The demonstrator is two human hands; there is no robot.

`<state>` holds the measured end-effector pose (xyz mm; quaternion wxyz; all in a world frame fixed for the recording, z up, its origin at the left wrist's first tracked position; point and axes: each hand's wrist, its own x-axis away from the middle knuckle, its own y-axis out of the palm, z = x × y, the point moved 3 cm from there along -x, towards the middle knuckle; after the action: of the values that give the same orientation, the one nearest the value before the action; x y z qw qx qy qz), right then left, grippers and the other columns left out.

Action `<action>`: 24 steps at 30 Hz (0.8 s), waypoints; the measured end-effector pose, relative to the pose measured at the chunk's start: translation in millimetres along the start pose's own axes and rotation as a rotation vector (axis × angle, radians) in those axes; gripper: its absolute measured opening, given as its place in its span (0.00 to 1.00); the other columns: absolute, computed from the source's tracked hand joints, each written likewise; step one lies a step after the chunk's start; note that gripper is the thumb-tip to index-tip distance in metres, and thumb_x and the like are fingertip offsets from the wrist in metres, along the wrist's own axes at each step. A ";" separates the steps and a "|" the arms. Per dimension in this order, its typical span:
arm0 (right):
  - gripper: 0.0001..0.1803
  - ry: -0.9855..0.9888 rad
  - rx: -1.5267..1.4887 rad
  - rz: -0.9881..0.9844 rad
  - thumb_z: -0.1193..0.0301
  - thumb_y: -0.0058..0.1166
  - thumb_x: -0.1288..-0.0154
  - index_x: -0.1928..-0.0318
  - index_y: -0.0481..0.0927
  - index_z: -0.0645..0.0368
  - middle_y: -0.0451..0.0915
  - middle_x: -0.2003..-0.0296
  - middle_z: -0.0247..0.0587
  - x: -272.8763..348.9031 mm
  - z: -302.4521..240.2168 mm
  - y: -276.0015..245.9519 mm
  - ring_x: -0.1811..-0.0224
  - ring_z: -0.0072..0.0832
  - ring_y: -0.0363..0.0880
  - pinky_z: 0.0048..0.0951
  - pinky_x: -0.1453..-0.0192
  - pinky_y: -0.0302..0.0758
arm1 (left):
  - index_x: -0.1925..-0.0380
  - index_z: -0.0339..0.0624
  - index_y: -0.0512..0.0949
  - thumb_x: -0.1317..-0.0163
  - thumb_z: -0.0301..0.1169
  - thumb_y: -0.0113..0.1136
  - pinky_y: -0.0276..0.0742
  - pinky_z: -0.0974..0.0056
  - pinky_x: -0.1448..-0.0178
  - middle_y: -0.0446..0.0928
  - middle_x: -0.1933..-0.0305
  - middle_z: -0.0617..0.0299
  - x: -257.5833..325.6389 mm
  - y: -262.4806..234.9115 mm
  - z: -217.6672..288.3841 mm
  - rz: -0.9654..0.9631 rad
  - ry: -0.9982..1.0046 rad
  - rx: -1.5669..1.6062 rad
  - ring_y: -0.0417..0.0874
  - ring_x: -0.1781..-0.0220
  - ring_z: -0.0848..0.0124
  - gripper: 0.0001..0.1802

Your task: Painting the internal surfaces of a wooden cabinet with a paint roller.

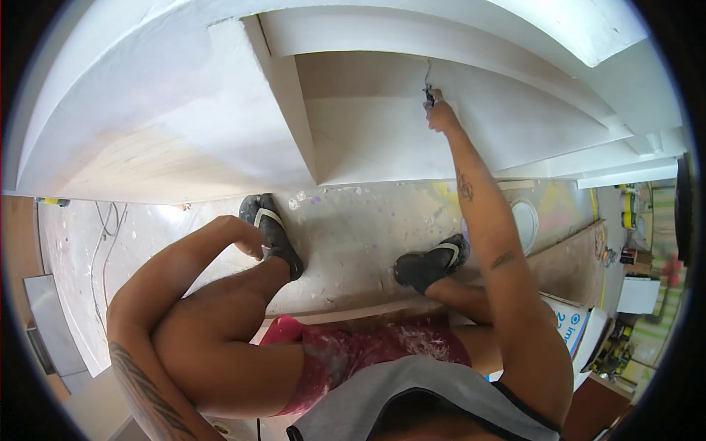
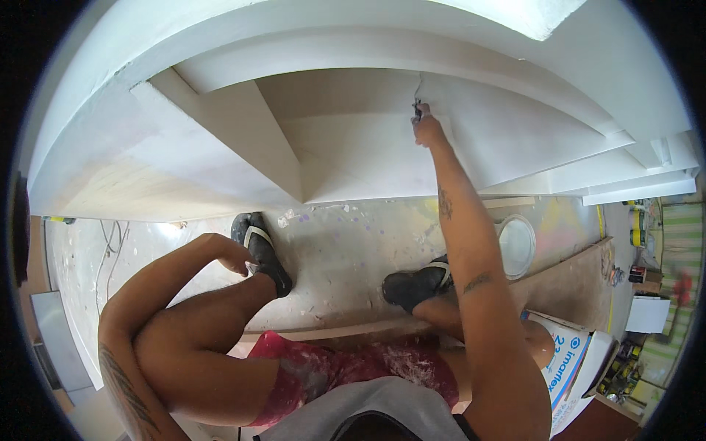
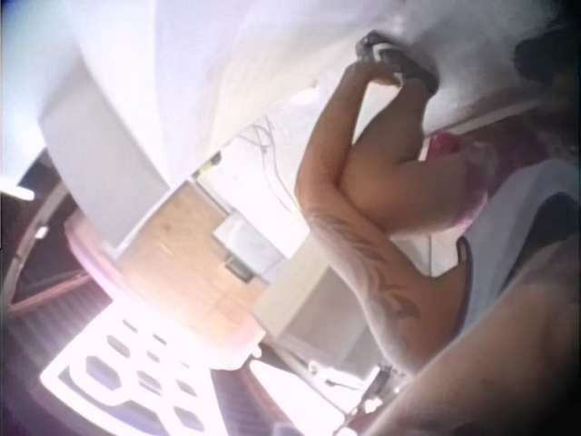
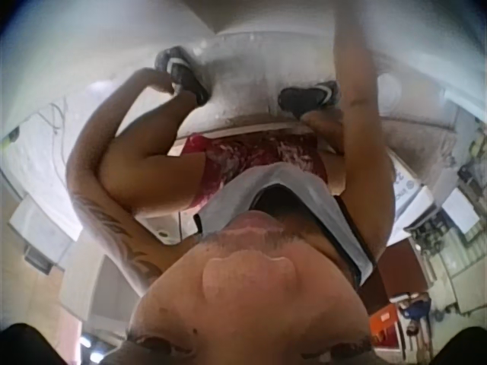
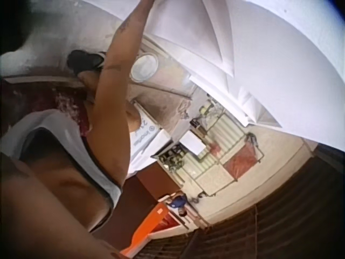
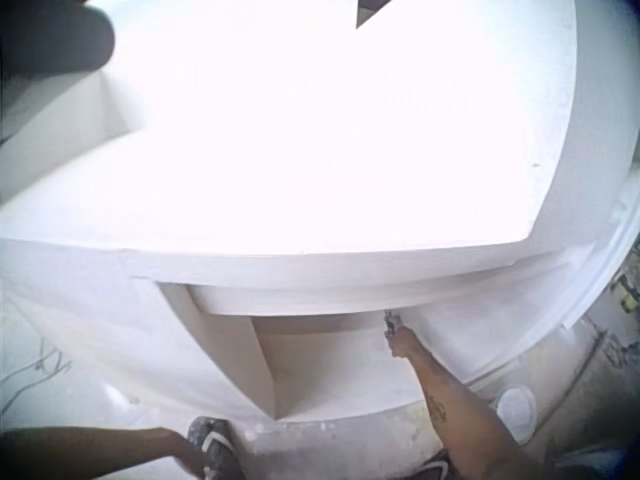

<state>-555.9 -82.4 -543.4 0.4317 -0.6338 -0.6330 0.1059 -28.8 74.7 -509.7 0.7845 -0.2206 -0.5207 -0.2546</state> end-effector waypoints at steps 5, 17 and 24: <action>0.28 0.070 0.239 0.287 0.62 0.45 0.29 0.31 0.55 0.43 0.81 0.61 0.68 129.3 28.8 58.5 0.57 0.65 0.79 0.60 0.51 0.74 | 0.30 0.38 0.61 0.35 0.44 0.58 0.62 0.53 0.27 0.66 0.31 0.42 0.2 4.6 9.3 0.027 -0.028 0.002 0.66 0.29 0.49 0.38; 0.25 -0.047 0.065 0.287 0.72 0.46 0.30 0.34 0.63 0.47 0.79 0.68 0.65 400.3 11.7 91.0 0.63 0.63 0.77 0.54 0.61 0.72 | 0.34 0.48 0.71 0.32 0.54 0.51 0.71 0.55 0.35 0.76 0.37 0.51 14.3 14.3 -4.3 -0.029 0.027 0.198 0.80 0.42 0.59 0.32; 0.24 0.002 0.075 0.110 0.68 0.46 0.29 0.34 0.60 0.48 0.80 0.65 0.65 279.7 -20.2 116.3 0.62 0.60 0.80 0.55 0.58 0.74 | 0.40 0.46 0.76 0.34 0.60 0.51 0.74 0.56 0.39 0.78 0.40 0.54 32.4 5.2 9.0 0.028 0.031 0.401 0.81 0.42 0.59 0.34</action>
<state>-410.3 179.5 -495.1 0.4494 -0.6511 -0.5924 0.1523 -21.3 78.7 -476.8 0.8240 -0.0635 -0.5458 -0.1383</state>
